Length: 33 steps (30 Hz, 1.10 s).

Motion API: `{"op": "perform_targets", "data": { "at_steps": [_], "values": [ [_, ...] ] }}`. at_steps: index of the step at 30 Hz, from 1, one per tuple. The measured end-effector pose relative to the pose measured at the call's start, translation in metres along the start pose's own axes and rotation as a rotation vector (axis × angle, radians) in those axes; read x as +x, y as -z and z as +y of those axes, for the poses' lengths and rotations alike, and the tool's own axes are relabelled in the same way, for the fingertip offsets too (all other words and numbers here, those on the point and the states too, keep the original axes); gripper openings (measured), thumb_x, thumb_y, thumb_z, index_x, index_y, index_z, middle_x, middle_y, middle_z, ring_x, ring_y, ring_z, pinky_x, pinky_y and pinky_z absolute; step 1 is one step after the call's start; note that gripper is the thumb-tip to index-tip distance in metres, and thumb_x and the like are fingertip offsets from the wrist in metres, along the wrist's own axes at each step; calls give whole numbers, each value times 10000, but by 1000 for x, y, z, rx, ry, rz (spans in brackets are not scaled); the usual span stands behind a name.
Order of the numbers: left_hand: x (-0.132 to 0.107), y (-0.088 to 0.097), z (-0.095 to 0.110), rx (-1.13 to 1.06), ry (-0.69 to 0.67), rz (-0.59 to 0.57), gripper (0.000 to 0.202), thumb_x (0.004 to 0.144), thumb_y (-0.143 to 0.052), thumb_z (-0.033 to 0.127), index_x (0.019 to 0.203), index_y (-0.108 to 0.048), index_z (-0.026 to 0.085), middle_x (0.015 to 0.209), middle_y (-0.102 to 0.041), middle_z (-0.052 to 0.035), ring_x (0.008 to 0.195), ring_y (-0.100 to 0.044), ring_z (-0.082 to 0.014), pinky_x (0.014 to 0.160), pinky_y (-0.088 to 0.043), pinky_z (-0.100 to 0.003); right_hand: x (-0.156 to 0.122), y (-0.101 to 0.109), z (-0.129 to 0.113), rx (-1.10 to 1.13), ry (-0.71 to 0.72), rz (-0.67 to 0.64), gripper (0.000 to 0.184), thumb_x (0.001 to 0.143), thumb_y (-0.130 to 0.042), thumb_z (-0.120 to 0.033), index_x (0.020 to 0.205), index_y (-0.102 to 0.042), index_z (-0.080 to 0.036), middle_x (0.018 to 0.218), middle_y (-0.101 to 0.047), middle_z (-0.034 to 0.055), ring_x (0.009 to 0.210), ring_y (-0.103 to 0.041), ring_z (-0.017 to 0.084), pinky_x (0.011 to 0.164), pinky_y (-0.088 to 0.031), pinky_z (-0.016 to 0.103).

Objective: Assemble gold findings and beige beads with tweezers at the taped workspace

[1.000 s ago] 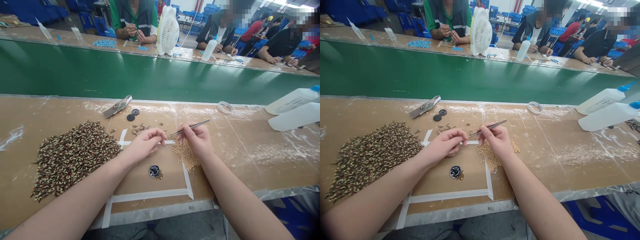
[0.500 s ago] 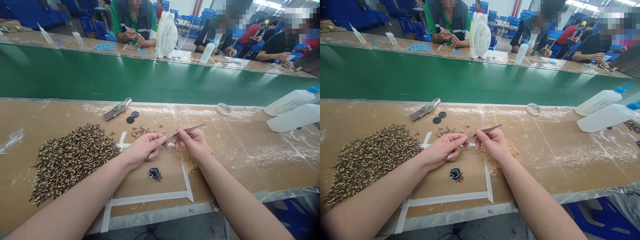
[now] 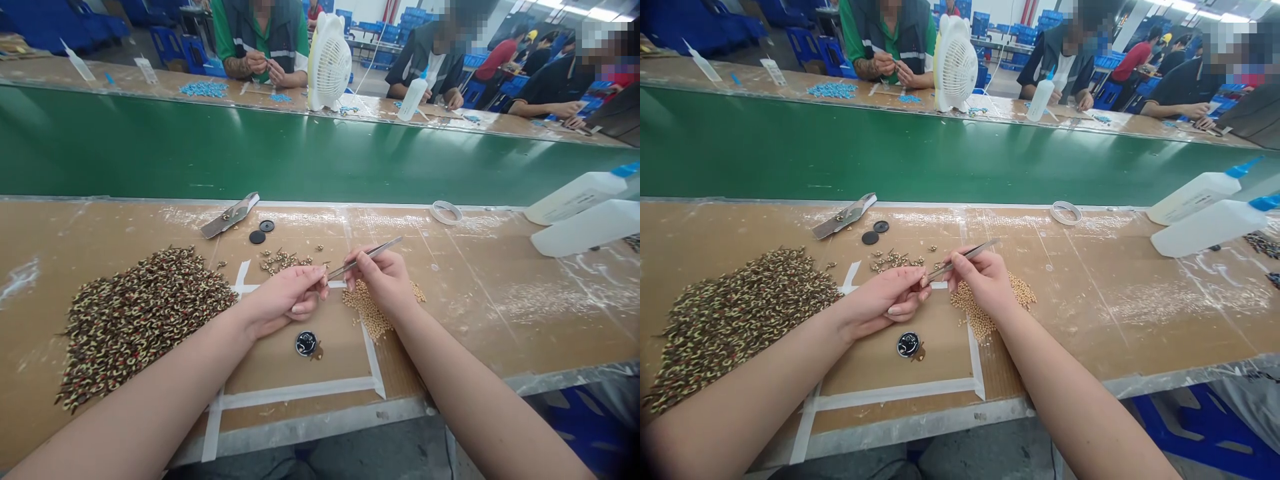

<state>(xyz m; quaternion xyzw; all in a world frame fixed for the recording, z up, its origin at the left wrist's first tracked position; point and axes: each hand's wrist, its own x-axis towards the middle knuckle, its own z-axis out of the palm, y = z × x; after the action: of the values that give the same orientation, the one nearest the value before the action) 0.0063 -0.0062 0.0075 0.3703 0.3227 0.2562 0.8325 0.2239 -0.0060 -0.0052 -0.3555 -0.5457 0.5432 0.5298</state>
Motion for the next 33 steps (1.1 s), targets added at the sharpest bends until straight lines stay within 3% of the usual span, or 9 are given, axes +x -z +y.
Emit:
{"op": "perform_targets", "data": {
  "at_steps": [24, 27, 30, 33],
  "values": [
    [-1, 4, 1, -86, 26, -24, 297, 993, -676, 400, 895, -637, 123, 841, -598, -10, 446, -257, 25, 404, -156, -131, 0, -6, -4, 4, -17, 16, 265, 956, -718, -487, 949, -754, -224, 700, -718, -1, 528, -660, 127, 531, -573, 301],
    [-2, 3, 3, -147, 36, -15, 271, 976, -708, 379, 910, -642, 125, 829, -591, 0, 444, -262, 28, 394, -170, -118, -5, -7, -6, -89, 86, 62, 208, 990, -685, -434, 961, -758, -242, 700, -719, 3, 537, -663, 137, 533, -559, 315],
    [-4, 0, 4, -239, 52, -4, 244, 930, -771, 332, 904, -650, 121, 829, -585, 17, 435, -277, 39, 374, -186, -101, -14, -7, -9, -312, 303, 135, 146, 992, -681, -391, 997, -764, -271, 728, -728, 16, 604, -685, 174, 590, -576, 364],
    [-6, -4, 4, -345, 63, 19, 224, 891, -813, 288, 899, -667, 119, 826, -601, 23, 425, -298, 44, 353, -213, -84, -21, -5, -13, -476, 508, 88, 111, 984, -690, -330, 1058, -766, -298, 837, -770, 47, 697, -716, 210, 644, -592, 403]
  ]
}}
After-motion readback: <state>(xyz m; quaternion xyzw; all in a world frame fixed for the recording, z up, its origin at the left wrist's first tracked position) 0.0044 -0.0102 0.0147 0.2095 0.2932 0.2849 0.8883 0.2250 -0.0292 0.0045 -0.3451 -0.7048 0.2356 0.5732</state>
